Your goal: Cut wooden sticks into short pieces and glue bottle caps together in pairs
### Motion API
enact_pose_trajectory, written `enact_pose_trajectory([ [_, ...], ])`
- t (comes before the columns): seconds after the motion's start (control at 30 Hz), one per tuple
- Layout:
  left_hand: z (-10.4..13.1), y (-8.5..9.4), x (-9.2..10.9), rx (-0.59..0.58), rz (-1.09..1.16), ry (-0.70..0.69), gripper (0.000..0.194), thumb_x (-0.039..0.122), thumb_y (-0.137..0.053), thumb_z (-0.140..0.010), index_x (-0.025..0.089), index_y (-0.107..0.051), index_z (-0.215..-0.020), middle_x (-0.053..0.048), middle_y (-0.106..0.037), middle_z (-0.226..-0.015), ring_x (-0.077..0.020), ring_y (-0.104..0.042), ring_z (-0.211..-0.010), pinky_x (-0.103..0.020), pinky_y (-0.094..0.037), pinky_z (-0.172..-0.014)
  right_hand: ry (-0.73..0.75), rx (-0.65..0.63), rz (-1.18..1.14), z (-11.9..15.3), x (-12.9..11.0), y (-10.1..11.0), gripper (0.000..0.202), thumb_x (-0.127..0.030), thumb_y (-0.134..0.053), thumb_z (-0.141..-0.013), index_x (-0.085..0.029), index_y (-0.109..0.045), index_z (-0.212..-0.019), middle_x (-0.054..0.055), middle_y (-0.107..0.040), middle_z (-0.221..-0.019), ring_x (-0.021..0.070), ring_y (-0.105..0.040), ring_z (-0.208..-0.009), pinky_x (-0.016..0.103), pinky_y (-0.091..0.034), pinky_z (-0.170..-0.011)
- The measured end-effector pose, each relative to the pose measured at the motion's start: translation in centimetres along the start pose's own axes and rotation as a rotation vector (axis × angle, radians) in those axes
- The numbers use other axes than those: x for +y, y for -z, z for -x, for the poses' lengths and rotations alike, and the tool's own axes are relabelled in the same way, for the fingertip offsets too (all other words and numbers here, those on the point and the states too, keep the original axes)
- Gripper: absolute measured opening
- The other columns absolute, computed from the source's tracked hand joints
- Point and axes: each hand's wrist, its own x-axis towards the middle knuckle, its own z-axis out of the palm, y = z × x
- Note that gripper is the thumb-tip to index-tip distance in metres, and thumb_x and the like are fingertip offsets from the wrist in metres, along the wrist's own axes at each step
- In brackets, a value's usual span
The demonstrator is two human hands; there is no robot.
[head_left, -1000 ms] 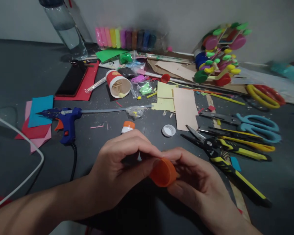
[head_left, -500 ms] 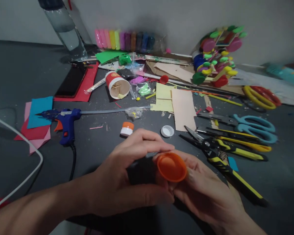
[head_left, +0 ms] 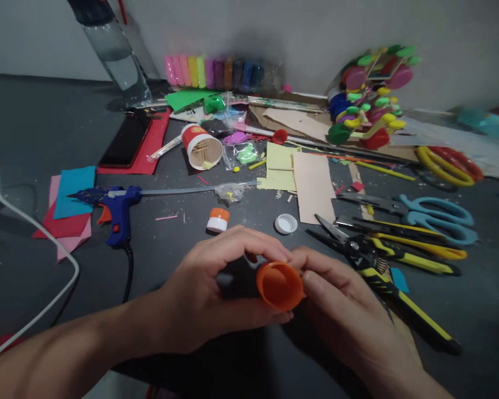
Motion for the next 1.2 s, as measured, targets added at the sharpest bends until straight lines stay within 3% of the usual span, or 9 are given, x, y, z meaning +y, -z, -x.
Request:
enact_pose_trajectory([
  [0.07, 0.1, 0.0, 0.2, 0.005, -0.057, 0.022, 0.036, 0.018, -0.080, -0.080, 0.021, -0.064, -0.112, -0.003, -0.072, -0.109, -0.0168, -0.067, -0.100, -0.029, -0.052, -0.090, 0.125, 0.152, 0.236, 0.2, -0.3, 0.3, 0.002, -0.029, -0.071, -0.092, -0.027, -0.071, -0.092, -0.002, -0.066, -0.079, 0.0099, -0.060, -0.067, 0.014, -0.051, -0.062],
  [0.17, 0.2, 0.0, 0.6, -0.049, -0.152, 0.063, 0.028, 0.021, -0.077, -0.083, 0.021, -0.065, -0.109, -0.001, -0.073, -0.099, -0.0139, -0.065, -0.087, -0.026, -0.051, -0.080, 0.358, 0.239, 0.556, 0.6, -0.9, 0.6, 0.020, -0.015, -0.067, -0.091, -0.030, -0.068, -0.104, -0.002, -0.065, -0.094, 0.0100, -0.063, -0.084, 0.015, -0.052, -0.075],
  [0.3, 0.1, -0.1, 0.9, -0.126, -0.273, 0.053, 0.024, 0.022, -0.074, -0.086, 0.020, -0.066, -0.108, 0.001, -0.071, -0.094, -0.0112, -0.061, -0.083, -0.023, -0.048, -0.077, 0.555, 0.105, 0.814, 1.2, -1.7, 1.0, 0.025, -0.008, -0.064, -0.092, -0.025, -0.067, -0.110, 0.001, -0.059, -0.111, 0.0130, -0.058, -0.108, 0.021, -0.048, -0.092],
  [0.4, 0.1, -0.1, 0.9, -0.169, -0.308, 0.099, 0.022, 0.022, -0.073, -0.087, 0.020, -0.066, -0.108, 0.003, -0.069, -0.091, -0.0104, -0.060, -0.081, -0.022, -0.046, -0.074, 0.620, 0.032, 0.958, 1.1, -2.0, 0.8, 0.023, -0.005, -0.065, -0.091, -0.022, -0.065, -0.106, 0.001, -0.057, -0.108, 0.0104, -0.060, -0.100, 0.019, -0.048, -0.085],
  [0.53, 0.0, -0.2, 0.8, -0.208, -0.178, 0.178, 0.022, 0.023, -0.074, -0.086, 0.019, -0.067, -0.107, 0.002, -0.068, -0.090, -0.0105, -0.059, -0.080, -0.022, -0.045, -0.072, 0.641, -0.022, 1.148, 0.8, -2.3, 0.5, 0.018, -0.006, -0.058, -0.094, -0.021, -0.064, -0.103, 0.000, -0.058, -0.103, 0.0076, -0.058, -0.091, 0.017, -0.047, -0.078],
  [0.63, 0.0, -0.3, 0.7, -0.212, 0.008, 0.277, 0.031, 0.022, -0.081, -0.079, 0.019, -0.068, -0.107, 0.001, -0.068, -0.095, -0.0121, -0.060, -0.085, -0.023, -0.047, -0.077, 0.669, -0.041, 1.188, 0.9, -2.5, 0.6, 0.016, -0.007, -0.056, -0.096, -0.019, -0.063, -0.103, 0.000, -0.059, -0.101, 0.0087, -0.058, -0.087, 0.020, -0.047, -0.077],
  [0.83, -0.1, -0.9, 0.0, -0.230, 0.837, 0.657, 0.026, 0.005, -0.071, -0.082, 0.018, -0.066, -0.104, 0.002, -0.071, -0.092, -0.0071, -0.066, -0.083, -0.019, -0.050, -0.076, 0.701, -0.053, 1.125, 1.6, -2.2, 1.0, 0.017, -0.007, -0.055, -0.096, -0.018, -0.063, -0.105, 0.002, -0.063, -0.100, 0.0118, -0.059, -0.089, 0.024, -0.048, -0.079],
  [1.07, -0.3, -0.9, 0.2, -0.207, 0.881, 0.773, 0.018, 0.002, -0.074, -0.079, 0.013, -0.068, -0.090, 0.002, -0.072, -0.080, -0.0057, -0.066, -0.073, -0.017, -0.051, -0.072, 0.579, -0.005, 0.999, 1.8, -1.9, 0.3, 0.017, -0.004, -0.057, -0.093, -0.019, -0.065, -0.096, 0.000, -0.063, -0.090, 0.0098, -0.059, -0.082, 0.021, -0.048, -0.074],
  [1.2, -0.3, -0.9, -0.4, -0.212, 0.925, 0.768, 0.017, 0.015, -0.080, -0.079, 0.014, -0.069, -0.091, -0.002, -0.075, -0.077, -0.0114, -0.070, -0.071, -0.024, -0.055, -0.072, 0.570, -0.007, 0.932, 1.3, -2.0, 0.6, 0.018, -0.005, -0.055, -0.095, -0.019, -0.067, -0.098, 0.000, -0.061, -0.087, 0.0094, -0.057, -0.078, 0.022, -0.047, -0.068],
])
